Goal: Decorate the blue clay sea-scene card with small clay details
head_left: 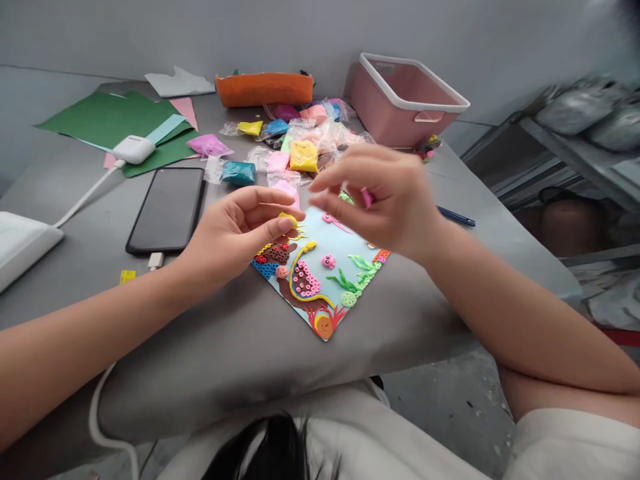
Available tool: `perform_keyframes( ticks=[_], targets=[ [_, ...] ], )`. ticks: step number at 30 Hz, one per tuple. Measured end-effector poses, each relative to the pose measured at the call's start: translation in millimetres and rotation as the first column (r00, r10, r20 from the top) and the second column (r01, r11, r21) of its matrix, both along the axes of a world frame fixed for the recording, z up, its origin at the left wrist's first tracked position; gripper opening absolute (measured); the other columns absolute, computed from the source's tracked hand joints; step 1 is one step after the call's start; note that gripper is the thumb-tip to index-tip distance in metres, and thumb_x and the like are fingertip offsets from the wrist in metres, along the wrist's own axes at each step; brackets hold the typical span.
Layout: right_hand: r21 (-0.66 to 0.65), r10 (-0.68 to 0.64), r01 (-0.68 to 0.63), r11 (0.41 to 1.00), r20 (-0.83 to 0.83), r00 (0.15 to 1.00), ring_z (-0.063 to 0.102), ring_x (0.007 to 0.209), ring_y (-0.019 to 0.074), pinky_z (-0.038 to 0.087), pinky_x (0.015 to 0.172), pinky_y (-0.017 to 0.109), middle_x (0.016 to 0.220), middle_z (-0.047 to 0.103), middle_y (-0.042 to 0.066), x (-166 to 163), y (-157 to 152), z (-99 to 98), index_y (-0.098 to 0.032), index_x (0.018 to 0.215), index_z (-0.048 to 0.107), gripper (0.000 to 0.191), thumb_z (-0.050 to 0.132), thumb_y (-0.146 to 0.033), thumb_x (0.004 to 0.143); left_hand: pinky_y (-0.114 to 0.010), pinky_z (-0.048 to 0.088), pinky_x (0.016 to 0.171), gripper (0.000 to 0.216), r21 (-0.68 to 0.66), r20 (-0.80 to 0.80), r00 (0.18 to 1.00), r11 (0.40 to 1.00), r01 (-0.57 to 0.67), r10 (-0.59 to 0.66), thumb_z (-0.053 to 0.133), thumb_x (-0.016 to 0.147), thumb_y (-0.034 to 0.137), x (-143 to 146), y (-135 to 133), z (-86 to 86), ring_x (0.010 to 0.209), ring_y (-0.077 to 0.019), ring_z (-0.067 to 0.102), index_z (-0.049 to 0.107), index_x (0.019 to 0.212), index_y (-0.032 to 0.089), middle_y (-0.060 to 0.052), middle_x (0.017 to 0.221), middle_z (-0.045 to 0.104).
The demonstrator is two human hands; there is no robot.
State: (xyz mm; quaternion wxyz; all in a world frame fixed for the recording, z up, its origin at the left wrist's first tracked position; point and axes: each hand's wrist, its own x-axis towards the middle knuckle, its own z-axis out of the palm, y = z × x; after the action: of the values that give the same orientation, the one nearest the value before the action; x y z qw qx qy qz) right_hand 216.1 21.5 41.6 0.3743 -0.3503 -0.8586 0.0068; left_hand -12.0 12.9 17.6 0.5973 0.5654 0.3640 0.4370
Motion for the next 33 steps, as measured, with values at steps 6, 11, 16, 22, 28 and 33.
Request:
perform_keyframes(
  ticks=[6,11,16,22,28,33],
  targets=[
    [0.13,0.292,-0.28,0.951,-0.094,0.952,0.07,0.088,0.0093,0.061,0.079,0.024,0.097,0.072,0.002,-12.9,3.9,-35.5,-0.018,0.11,0.073,0.02,0.071,-0.033,0.098,-0.017,0.063,0.062,0.035,-0.031,0.072,0.995,0.997,0.075,-0.072,0.096,0.071,0.035,-2.7,1.8,-4.9,0.066,-0.0103,0.074,0.068,0.087,0.023,0.004,0.076,0.076],
    [0.135,0.239,-0.221,0.966,-0.132,0.962,0.071,0.081,0.0089,0.062,0.075,0.021,0.093,0.071,0.001,-14.5,-8.8,-39.5,-0.02,0.102,0.074,0.01,0.075,-0.016,0.093,-0.02,0.065,0.062,0.038,0.004,0.033,0.994,0.995,0.1,-0.1,0.095,0.071,0.035,-0.2,4.8,-11.5,0.074,-0.0153,0.079,0.064,0.087,0.021,0.003,0.078,0.077],
    [0.172,0.212,-0.188,0.967,-0.133,0.968,0.07,0.078,0.0096,0.062,0.071,0.022,0.089,0.07,0.002,-14.0,-14.6,-39.8,-0.021,0.097,0.073,0.009,0.076,-0.015,0.091,-0.017,0.061,0.057,0.032,0.051,0.077,0.982,0.985,0.167,-0.171,0.093,0.074,0.027,-0.3,5.0,-16.4,0.068,-0.0113,0.074,0.063,0.085,0.021,0.004,0.077,0.074],
    [0.134,0.227,-0.21,0.968,-0.13,0.965,0.07,0.078,0.0092,0.062,0.072,0.022,0.088,0.07,0.003,-14.7,-16.6,-38.0,-0.018,0.093,0.073,0.007,0.078,-0.014,0.09,-0.016,0.062,0.057,0.03,0.06,0.064,0.984,0.985,0.162,-0.166,0.09,0.075,0.019,-1.8,3.6,-14.8,0.072,-0.0113,0.075,0.063,0.089,0.02,0.003,0.081,0.076],
    [0.161,0.21,-0.187,0.969,-0.14,0.968,0.073,0.079,0.0098,0.064,0.072,0.021,0.092,0.073,0.003,-18.6,-19.0,-40.6,-0.018,0.1,0.075,0.009,0.077,-0.014,0.091,-0.02,0.064,0.052,0.038,-0.01,0.077,0.978,0.981,0.195,-0.194,0.093,0.074,0.032,-2.9,5.5,-16.2,0.068,-0.0159,0.078,0.063,0.094,0.02,0.001,0.078,0.079],
    [0.183,0.198,-0.175,0.967,-0.118,0.973,0.073,0.078,0.0096,0.065,0.07,0.021,0.09,0.074,0.003,-18.1,-18.1,-41.7,-0.019,0.099,0.076,0.012,0.077,-0.012,0.09,-0.021,0.065,0.055,0.042,0.004,0.073,0.983,0.986,0.168,-0.167,0.093,0.074,0.032,-2.5,6.1,-16.6,0.066,-0.0151,0.077,0.056,0.093,0.024,0.003,0.081,0.08]
  ],
)
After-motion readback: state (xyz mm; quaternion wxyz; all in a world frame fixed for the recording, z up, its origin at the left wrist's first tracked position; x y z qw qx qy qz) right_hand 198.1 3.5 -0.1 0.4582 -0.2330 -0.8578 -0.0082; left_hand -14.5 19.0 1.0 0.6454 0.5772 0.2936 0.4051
